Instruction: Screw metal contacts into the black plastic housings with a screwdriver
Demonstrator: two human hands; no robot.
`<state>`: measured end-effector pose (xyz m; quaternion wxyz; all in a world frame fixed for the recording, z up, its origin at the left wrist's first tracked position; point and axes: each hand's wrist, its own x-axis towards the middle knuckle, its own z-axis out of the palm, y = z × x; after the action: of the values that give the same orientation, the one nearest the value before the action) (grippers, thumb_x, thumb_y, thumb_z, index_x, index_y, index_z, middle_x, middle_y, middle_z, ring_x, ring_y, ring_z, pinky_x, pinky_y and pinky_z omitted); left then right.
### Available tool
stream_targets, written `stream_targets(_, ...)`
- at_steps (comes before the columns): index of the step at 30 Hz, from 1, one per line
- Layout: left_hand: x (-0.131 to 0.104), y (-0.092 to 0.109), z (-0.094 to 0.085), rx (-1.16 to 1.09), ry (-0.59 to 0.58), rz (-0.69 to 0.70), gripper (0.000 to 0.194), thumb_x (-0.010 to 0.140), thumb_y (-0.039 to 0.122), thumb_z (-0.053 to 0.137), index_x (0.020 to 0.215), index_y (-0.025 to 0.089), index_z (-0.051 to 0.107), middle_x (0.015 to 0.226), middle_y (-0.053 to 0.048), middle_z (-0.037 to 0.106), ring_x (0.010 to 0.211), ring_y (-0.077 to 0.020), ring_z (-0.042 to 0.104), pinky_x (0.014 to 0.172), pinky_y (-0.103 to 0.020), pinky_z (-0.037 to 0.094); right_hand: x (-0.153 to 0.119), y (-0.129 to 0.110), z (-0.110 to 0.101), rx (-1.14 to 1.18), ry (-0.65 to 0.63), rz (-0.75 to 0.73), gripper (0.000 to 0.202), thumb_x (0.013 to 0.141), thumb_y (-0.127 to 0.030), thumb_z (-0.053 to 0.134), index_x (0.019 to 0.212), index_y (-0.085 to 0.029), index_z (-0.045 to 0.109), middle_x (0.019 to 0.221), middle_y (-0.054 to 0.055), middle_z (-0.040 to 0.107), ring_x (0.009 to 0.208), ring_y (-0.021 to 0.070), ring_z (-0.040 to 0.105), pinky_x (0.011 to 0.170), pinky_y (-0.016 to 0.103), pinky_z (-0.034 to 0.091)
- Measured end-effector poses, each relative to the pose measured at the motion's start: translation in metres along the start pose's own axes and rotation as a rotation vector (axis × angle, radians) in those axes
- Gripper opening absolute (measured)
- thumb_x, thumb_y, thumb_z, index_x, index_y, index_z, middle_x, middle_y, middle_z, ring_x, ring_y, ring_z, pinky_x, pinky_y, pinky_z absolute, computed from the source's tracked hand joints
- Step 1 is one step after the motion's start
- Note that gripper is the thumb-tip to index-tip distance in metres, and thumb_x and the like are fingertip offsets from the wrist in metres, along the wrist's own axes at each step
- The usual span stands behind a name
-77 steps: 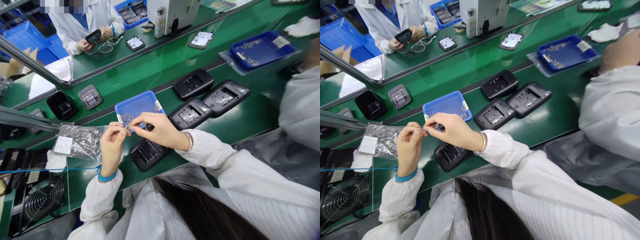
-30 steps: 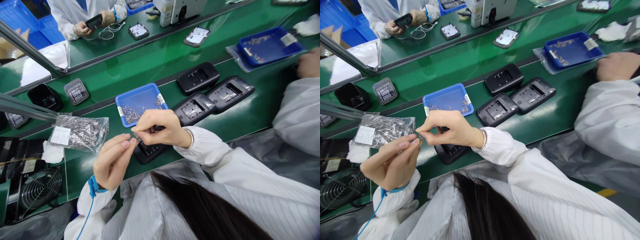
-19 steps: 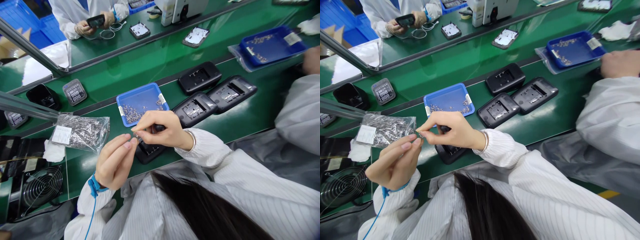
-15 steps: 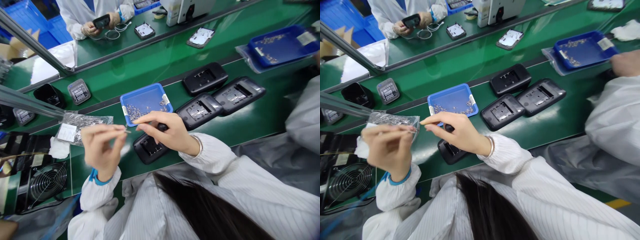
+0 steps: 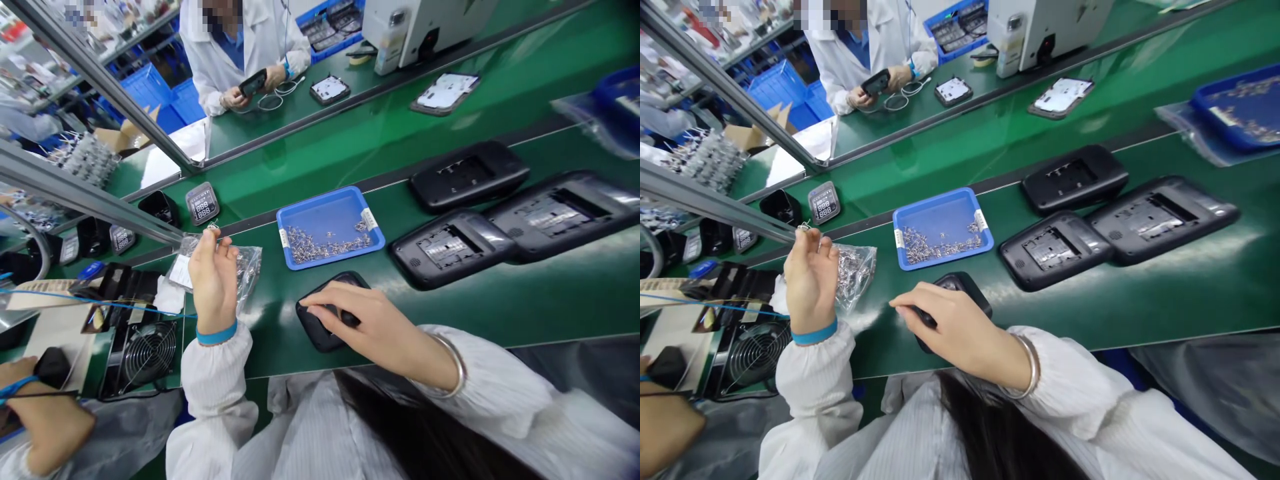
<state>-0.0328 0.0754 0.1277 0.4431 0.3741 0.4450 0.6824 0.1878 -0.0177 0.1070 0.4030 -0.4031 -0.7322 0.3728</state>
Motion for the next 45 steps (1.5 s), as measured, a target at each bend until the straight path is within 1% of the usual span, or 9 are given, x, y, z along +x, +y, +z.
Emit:
stream_targets(10,0.005,-0.001,0.027,-0.2,-0.159,-0.401,0.024,0.078,0.036,0.078,0.081,0.02,0.061,0.08,0.005,0.061,0.067,-0.0032,0.058,0.057,-0.015,0.046,0.063,0.009,-0.004,-0.025,-0.072,0.04,0.057,0.094,-0.027,0.052,0.148,-0.013,0.038,0.129,0.01,0.061,0.111,0.0189,0.061,0.098,0.038,0.053)
stream_targets(14,-0.003,0.0,0.048,-0.24,-0.108,-0.432,0.02,0.081,0.034,0.074,0.081,0.019,0.061,0.078,0.004,0.061,0.068,-0.0047,0.06,0.06,-0.016,0.047,0.087,0.007,-0.01,0.149,-0.022,0.063,0.062,0.094,-0.022,0.049,0.153,-0.021,0.028,0.138,0.009,0.054,0.062,0.0023,0.056,0.064,0.021,0.055)
stream_targets(17,-0.009,0.005,0.065,-0.303,-0.071,-0.434,0.017,0.091,0.03,0.062,0.079,0.018,0.06,0.076,0.003,0.061,0.072,-0.0053,0.062,0.069,-0.017,0.049,0.097,0.002,-0.01,0.27,0.025,0.03,0.057,0.094,-0.02,0.046,0.149,-0.024,0.035,0.137,0.007,0.054,0.055,-0.0006,0.049,0.048,0.015,0.046)
stream_targets(21,-0.012,0.014,0.081,-0.376,-0.015,-0.462,0.032,0.102,0.026,0.04,0.079,0.017,0.06,0.077,0.001,0.063,0.074,-0.0058,0.064,0.075,-0.018,0.05,0.104,-0.002,-0.005,0.272,0.159,-0.034,0.049,0.093,-0.016,0.045,0.142,-0.021,0.047,0.126,0.006,0.059,0.095,0.0088,0.061,0.079,0.023,0.055)
stream_targets(24,-0.01,0.018,0.086,-0.394,-0.002,-0.475,0.034,0.103,0.026,0.039,0.078,0.017,0.059,0.075,0.002,0.063,0.073,-0.006,0.064,0.074,-0.018,0.05,0.109,0.001,0.0,0.277,0.216,-0.08,0.049,0.092,-0.015,0.047,0.14,-0.021,0.048,0.125,0.005,0.06,0.115,0.0131,0.057,0.104,0.034,0.048)
stream_targets(30,-0.012,0.007,0.084,-0.393,-0.08,-0.456,0.028,0.101,0.025,0.043,0.081,0.017,0.062,0.079,0.001,0.065,0.076,-0.0057,0.064,0.078,-0.018,0.051,0.117,0.009,0.005,0.282,0.262,-0.076,0.047,0.091,-0.017,0.049,0.137,-0.019,0.052,0.123,0.006,0.059,0.116,0.0134,0.055,0.109,0.036,0.044)
stream_targets(33,-0.002,-0.007,0.074,-0.289,-0.114,-0.319,0.019,0.095,0.026,0.049,0.084,0.017,0.063,0.084,0.0,0.066,0.081,-0.0058,0.065,0.08,-0.017,0.051,0.113,0.008,0.003,0.273,0.228,-0.09,0.043,0.09,-0.015,0.05,0.132,-0.019,0.057,0.123,0.006,0.058,0.113,0.0122,0.056,0.107,0.033,0.045)
stream_targets(37,0.049,-0.022,0.035,0.607,-0.103,0.038,0.031,0.09,0.042,0.049,0.095,0.016,0.065,0.098,-0.007,0.07,0.089,-0.014,0.067,0.074,-0.023,0.053,0.09,0.002,-0.001,0.188,0.13,-0.07,0.046,0.092,-0.016,0.048,0.138,-0.019,0.051,0.128,0.007,0.056,0.113,0.0127,0.056,0.104,0.033,0.047)
stream_targets(45,0.138,-0.015,-0.085,1.433,0.048,0.012,0.011,0.071,0.023,0.061,0.07,0.014,0.064,0.08,-0.011,0.069,0.093,-0.0274,0.063,0.095,-0.038,0.046,0.042,-0.006,-0.003,-0.183,-0.346,-0.078,0.032,0.098,-0.026,0.046,0.125,-0.018,0.061,0.115,0.007,0.062,0.099,0.0155,0.062,0.084,0.029,0.049)
